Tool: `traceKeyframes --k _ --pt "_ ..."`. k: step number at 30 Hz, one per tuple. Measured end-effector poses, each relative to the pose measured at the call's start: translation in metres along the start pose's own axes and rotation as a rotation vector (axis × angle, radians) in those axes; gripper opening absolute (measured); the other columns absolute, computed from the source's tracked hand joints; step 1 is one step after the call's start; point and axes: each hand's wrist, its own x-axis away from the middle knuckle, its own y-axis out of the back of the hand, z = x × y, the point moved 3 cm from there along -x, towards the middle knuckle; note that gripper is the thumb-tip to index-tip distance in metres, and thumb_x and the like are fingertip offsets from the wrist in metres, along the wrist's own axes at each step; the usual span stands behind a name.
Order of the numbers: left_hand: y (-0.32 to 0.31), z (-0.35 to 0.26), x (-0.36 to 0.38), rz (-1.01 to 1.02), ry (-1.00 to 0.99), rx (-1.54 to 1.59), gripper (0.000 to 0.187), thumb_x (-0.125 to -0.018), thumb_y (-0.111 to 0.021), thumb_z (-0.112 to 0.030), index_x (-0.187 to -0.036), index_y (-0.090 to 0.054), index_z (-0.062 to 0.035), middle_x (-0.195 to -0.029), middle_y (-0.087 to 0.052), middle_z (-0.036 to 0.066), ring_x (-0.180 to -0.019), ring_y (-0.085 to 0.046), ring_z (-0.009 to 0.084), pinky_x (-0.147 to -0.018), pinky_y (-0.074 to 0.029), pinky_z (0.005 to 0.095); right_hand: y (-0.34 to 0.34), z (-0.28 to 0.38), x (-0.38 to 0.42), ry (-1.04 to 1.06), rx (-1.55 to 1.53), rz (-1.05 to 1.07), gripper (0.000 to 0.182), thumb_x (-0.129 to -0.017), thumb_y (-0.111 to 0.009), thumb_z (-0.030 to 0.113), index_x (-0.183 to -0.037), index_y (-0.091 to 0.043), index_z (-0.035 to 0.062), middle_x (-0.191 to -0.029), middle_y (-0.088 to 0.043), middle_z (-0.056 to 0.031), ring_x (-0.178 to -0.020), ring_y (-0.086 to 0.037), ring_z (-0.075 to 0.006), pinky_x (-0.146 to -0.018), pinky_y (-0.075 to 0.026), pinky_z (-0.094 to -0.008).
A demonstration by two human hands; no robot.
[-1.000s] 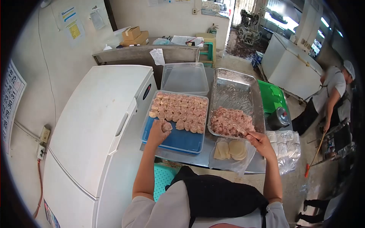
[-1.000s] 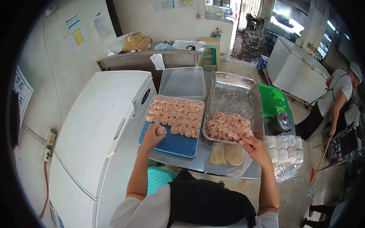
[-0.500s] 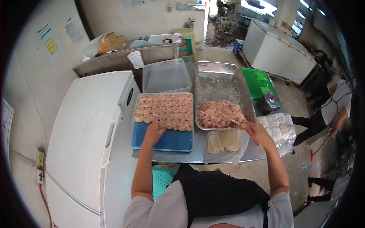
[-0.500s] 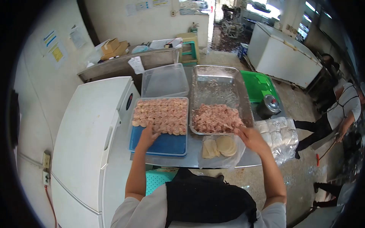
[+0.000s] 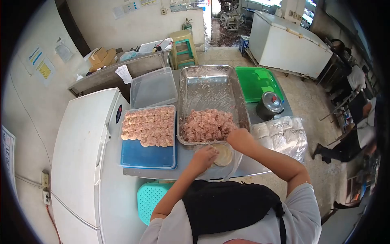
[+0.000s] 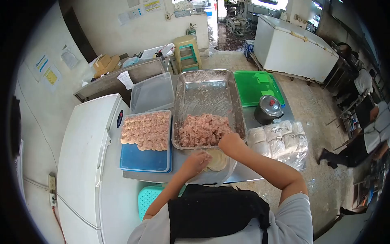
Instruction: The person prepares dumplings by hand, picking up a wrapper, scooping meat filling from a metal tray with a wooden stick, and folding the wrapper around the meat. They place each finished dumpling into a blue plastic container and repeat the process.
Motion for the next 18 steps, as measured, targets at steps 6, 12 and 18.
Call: traceKeyframes --k 6,12,18 --pt "-0.037 0.015 0.002 -0.115 0.042 -0.188 0.017 -0.080 -0.066 -0.012 -0.092 -0.066 -0.0007 -0.093 -0.061 0.016 -0.088 -0.058 0.0341 -0.077 -0.048 0.0400 0.045 -0.061 -0.006 0.122 -0.078 -0.098 0.011 -0.073 -0.060 0.014 -0.070 -0.069 0.0080 -0.069 -0.066 -0.0112 -0.064 -0.068 -0.0262 -0.051 -0.052 -0.0385" --pt "-0.028 0.001 0.003 -0.316 0.206 -0.053 0.015 -0.081 -0.066 -0.012 -0.090 -0.066 0.0006 -0.091 -0.062 0.017 -0.085 -0.059 0.0346 -0.075 -0.048 0.0409 -0.036 -0.028 -0.024 0.217 -0.287 -0.172 0.025 -0.085 -0.055 0.024 -0.070 -0.066 0.0060 -0.069 -0.065 -0.0119 -0.066 -0.066 -0.0283 -0.056 -0.051 -0.0405" --pt "-0.021 -0.008 -0.008 -0.414 0.302 -0.142 0.016 -0.086 -0.062 -0.019 -0.093 -0.066 -0.0045 -0.092 -0.065 0.013 -0.086 -0.062 0.0302 -0.074 -0.049 0.0381 -0.049 -0.053 -0.004 0.102 -0.836 -0.168 0.037 -0.091 -0.051 0.037 -0.074 -0.066 0.0076 -0.071 -0.064 -0.0134 -0.068 -0.063 -0.0344 -0.060 -0.049 -0.0443"
